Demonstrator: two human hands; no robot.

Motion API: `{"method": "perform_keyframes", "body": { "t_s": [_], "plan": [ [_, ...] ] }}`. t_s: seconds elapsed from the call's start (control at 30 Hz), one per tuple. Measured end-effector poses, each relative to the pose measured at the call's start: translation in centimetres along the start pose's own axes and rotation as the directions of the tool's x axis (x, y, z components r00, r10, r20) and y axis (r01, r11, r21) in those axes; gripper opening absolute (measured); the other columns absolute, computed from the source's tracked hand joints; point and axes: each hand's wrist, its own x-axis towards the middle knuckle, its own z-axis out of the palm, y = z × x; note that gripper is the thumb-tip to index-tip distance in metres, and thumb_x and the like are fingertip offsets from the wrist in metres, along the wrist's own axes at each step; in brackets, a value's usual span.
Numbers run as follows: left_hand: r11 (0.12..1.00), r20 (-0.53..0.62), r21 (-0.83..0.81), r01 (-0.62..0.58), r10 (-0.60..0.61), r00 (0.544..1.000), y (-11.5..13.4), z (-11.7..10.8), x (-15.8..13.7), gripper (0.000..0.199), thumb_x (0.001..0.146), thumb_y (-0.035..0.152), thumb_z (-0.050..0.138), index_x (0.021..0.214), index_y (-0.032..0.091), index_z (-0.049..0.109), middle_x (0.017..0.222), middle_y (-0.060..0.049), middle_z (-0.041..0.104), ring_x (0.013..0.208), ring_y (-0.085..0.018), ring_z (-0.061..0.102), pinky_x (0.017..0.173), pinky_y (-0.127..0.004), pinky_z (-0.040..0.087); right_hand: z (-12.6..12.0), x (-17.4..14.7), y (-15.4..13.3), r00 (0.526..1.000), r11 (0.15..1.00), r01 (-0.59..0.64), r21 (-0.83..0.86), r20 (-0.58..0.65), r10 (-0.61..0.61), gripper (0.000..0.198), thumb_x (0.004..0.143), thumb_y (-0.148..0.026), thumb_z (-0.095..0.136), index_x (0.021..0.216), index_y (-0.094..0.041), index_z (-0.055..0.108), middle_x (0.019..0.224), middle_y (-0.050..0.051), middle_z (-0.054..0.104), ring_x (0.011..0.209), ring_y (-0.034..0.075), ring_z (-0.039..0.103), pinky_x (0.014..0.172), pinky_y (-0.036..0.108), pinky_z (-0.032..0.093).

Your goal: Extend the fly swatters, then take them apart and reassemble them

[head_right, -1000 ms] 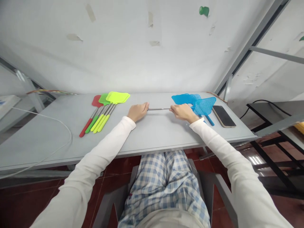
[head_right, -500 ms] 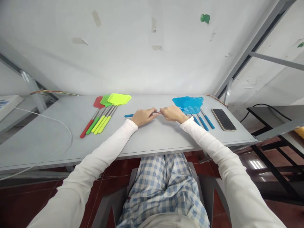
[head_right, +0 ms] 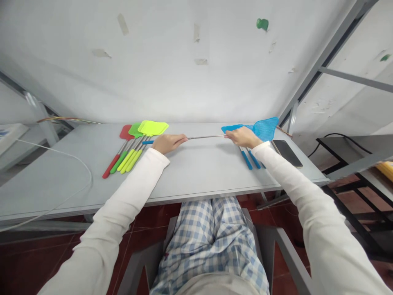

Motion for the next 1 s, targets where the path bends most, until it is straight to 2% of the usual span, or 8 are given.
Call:
{"method": "perform_keyframes", "body": {
  "t_s": [0.13, 0.23, 0.37, 0.5, 0.6, 0.77, 1.0],
  "plan": [
    [1.0, -0.028, 0.006, 0.004, -0.004, 1.0, -1.0, -0.1, -0.1, 0.046, 0.097, 0.052, 0.029, 0.096, 0.026, 0.068, 0.086, -0.005, 0.075, 0.072, -0.018, 0.066, 0.057, -0.026, 0.034, 0.0, -1.4, 2.7, 1.0, 1.0, -0.029, -0.009, -0.002, 0.029, 0.044, 0.1, -0.04, 0.023, 0.103, -0.02, 0.061, 0.092, 0.008, 0.072, 0.071, 0.02, 0.061, 0.059, 0.028, 0.02],
    [1.0, -0.006, -0.01, 0.017, -0.017, 1.0, -0.6, 0.1, 0.1, 0.045, 0.096, 0.053, 0.032, 0.096, 0.024, 0.066, 0.083, -0.005, 0.074, 0.071, -0.018, 0.067, 0.057, -0.026, 0.034, 0.0, -1.7, 2.6, 0.999, 0.999, -0.036, -0.016, -0.005, 0.036, 0.047, 0.1, -0.043, 0.021, 0.102, -0.018, 0.061, 0.089, 0.009, 0.071, 0.07, 0.02, 0.061, 0.059, 0.028, 0.021],
    [0.997, 0.042, -0.065, 0.039, -0.037, 0.998, 1.3, 0.7, 0.4, 0.042, 0.094, 0.055, 0.037, 0.099, 0.023, 0.063, 0.082, -0.004, 0.074, 0.073, -0.02, 0.068, 0.058, -0.027, 0.036, -0.3, -0.8, -0.9, 1.0, 0.999, 0.001, -0.034, -0.015, -0.002, 0.052, 0.099, -0.051, 0.021, 0.106, -0.014, 0.058, 0.09, 0.013, 0.071, 0.073, 0.022, 0.063, 0.059, 0.028, 0.021],
    [0.997, 0.107, -0.071, -0.009, 0.016, 0.994, 3.7, 1.3, 0.4, 0.044, 0.095, 0.055, 0.034, 0.105, 0.022, 0.06, 0.083, -0.005, 0.073, 0.074, -0.02, 0.068, 0.06, -0.027, 0.037, -0.8, 1.1, -5.6, 0.993, 0.991, 0.114, -0.065, 0.033, -0.112, 0.055, 0.101, -0.046, 0.015, 0.112, -0.011, 0.056, 0.089, 0.017, 0.071, 0.075, 0.024, 0.066, 0.058, 0.028, 0.022],
    [0.998, 0.149, -0.065, -0.021, 0.031, 0.988, 4.1, 1.5, 0.1, 0.043, 0.097, 0.052, 0.031, 0.106, 0.022, 0.059, 0.085, -0.005, 0.073, 0.073, -0.02, 0.068, 0.059, -0.027, 0.038, -1.0, 2.0, -7.4, 0.986, 0.984, 0.164, -0.074, 0.038, -0.161, 0.054, 0.102, -0.045, 0.015, 0.113, -0.011, 0.056, 0.09, 0.017, 0.072, 0.076, 0.024, 0.067, 0.059, 0.027, 0.023],
    [1.0, 0.16, 0.009, -0.019, 0.017, 0.987, 3.2, 1.4, 0.3, 0.04, 0.096, 0.047, 0.032, 0.094, 0.022, 0.063, 0.083, -0.008, 0.073, 0.072, -0.021, 0.067, 0.059, -0.028, 0.038, -0.5, 1.9, -6.7, 0.993, 0.992, 0.12, -0.051, 0.028, -0.118, 0.06, 0.101, -0.05, 0.013, 0.11, -0.012, 0.058, 0.084, 0.017, 0.072, 0.073, 0.024, 0.066, 0.059, 0.027, 0.024],
    [0.998, 0.135, 0.052, -0.038, 0.031, 0.99, 2.7, 1.3, 0.7, 0.039, 0.096, 0.039, 0.032, 0.091, 0.021, 0.066, 0.085, -0.01, 0.074, 0.072, -0.019, 0.066, 0.058, -0.028, 0.037, -0.3, 1.2, -5.4, 0.998, 0.998, 0.06, -0.035, 0.023, -0.059, 0.062, 0.1, -0.054, 0.013, 0.109, -0.014, 0.059, 0.085, 0.015, 0.072, 0.072, 0.024, 0.066, 0.058, 0.027, 0.021]
  ]
}}
